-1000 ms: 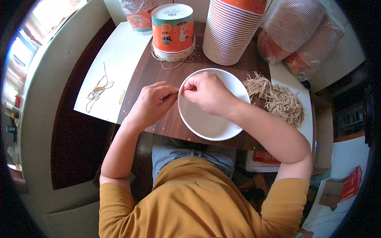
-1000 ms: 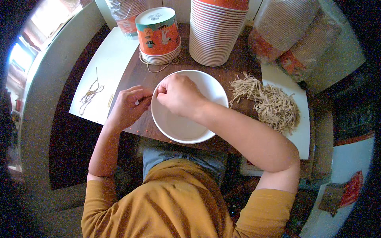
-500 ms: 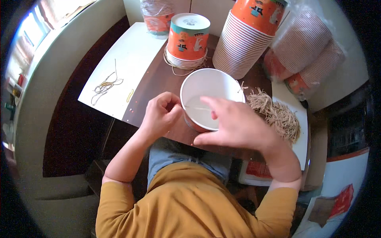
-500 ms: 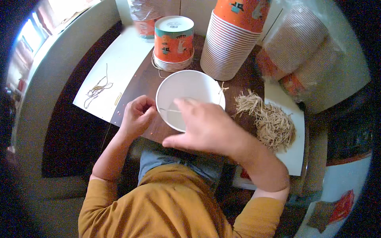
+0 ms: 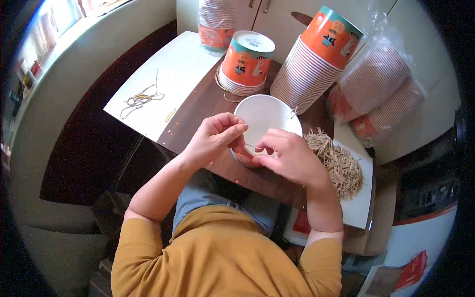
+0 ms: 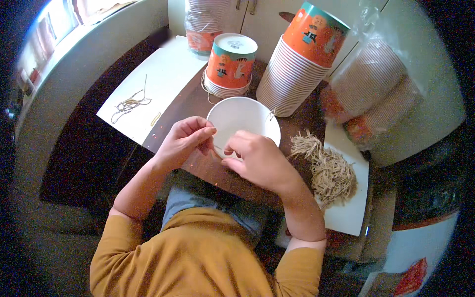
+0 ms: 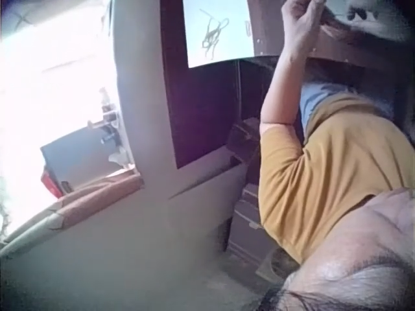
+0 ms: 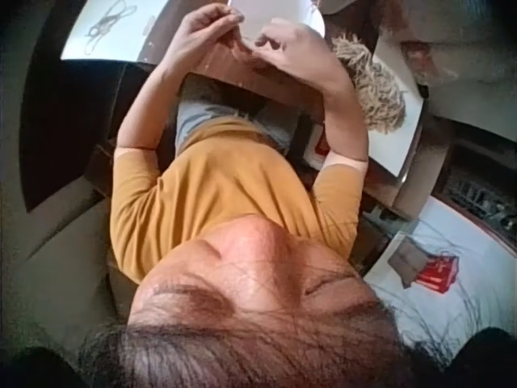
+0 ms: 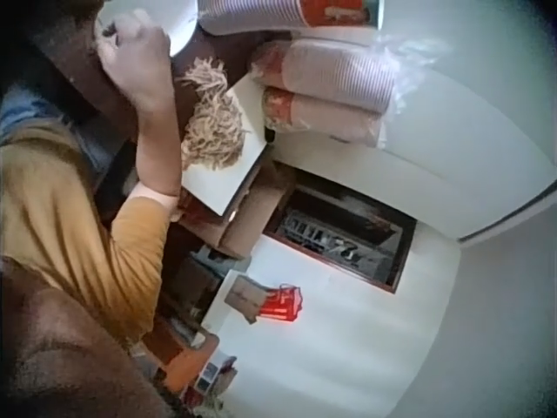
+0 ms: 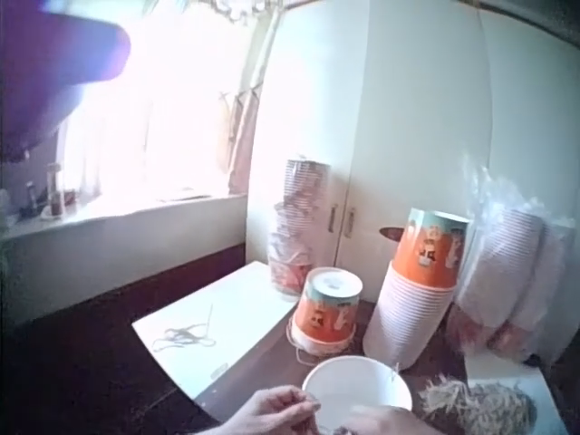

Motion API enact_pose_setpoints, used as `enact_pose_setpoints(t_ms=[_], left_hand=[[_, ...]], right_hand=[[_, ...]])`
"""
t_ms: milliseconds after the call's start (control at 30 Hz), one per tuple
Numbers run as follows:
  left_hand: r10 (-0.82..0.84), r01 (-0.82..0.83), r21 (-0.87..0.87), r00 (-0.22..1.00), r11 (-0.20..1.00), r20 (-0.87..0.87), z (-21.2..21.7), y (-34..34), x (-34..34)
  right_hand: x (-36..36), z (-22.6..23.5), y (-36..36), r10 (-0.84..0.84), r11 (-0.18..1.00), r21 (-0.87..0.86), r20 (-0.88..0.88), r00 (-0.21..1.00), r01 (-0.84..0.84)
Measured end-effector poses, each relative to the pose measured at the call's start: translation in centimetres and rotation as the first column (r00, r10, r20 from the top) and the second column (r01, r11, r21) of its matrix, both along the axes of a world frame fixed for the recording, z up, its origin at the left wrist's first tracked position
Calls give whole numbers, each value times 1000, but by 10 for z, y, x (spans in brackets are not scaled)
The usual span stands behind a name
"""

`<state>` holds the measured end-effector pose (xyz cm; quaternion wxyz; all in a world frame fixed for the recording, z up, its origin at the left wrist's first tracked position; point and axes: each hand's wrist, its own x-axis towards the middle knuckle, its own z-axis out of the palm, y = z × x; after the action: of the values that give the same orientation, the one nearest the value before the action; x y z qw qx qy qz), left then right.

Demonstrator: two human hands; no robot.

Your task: Attaching string handles to decorative paper buckets.

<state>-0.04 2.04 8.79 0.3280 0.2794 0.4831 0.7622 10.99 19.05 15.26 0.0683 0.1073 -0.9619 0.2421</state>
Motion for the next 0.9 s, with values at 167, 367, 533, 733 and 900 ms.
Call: enact_pose_setpoints(t_ms=[167, 367, 533, 733, 900], left_hand=[[-71, 41, -173, 982, 984, -173, 0, -2, 0], [-131, 98, -168, 972, 981, -197, 11, -10, 12], [-45, 38, -110, 997, 993, -59, -4, -19, 2], [-107, 105, -60, 994, 993, -30, -7, -17, -5], [-95, 91, -54, 992, 994, -85, -4, -12, -1]], right_hand=[[-19, 34, 5, 275, 961, -30, -22, 961, -276], [-73, 20, -2, 187, 979, -79, -52, 981, -190], [-36, 15, -11, 20, 989, 129, -615, 789, 76], [0, -20, -3, -77, 987, -158, -295, 952, 31], [-13, -36, -10, -94, 958, -281, -126, 988, 55]])
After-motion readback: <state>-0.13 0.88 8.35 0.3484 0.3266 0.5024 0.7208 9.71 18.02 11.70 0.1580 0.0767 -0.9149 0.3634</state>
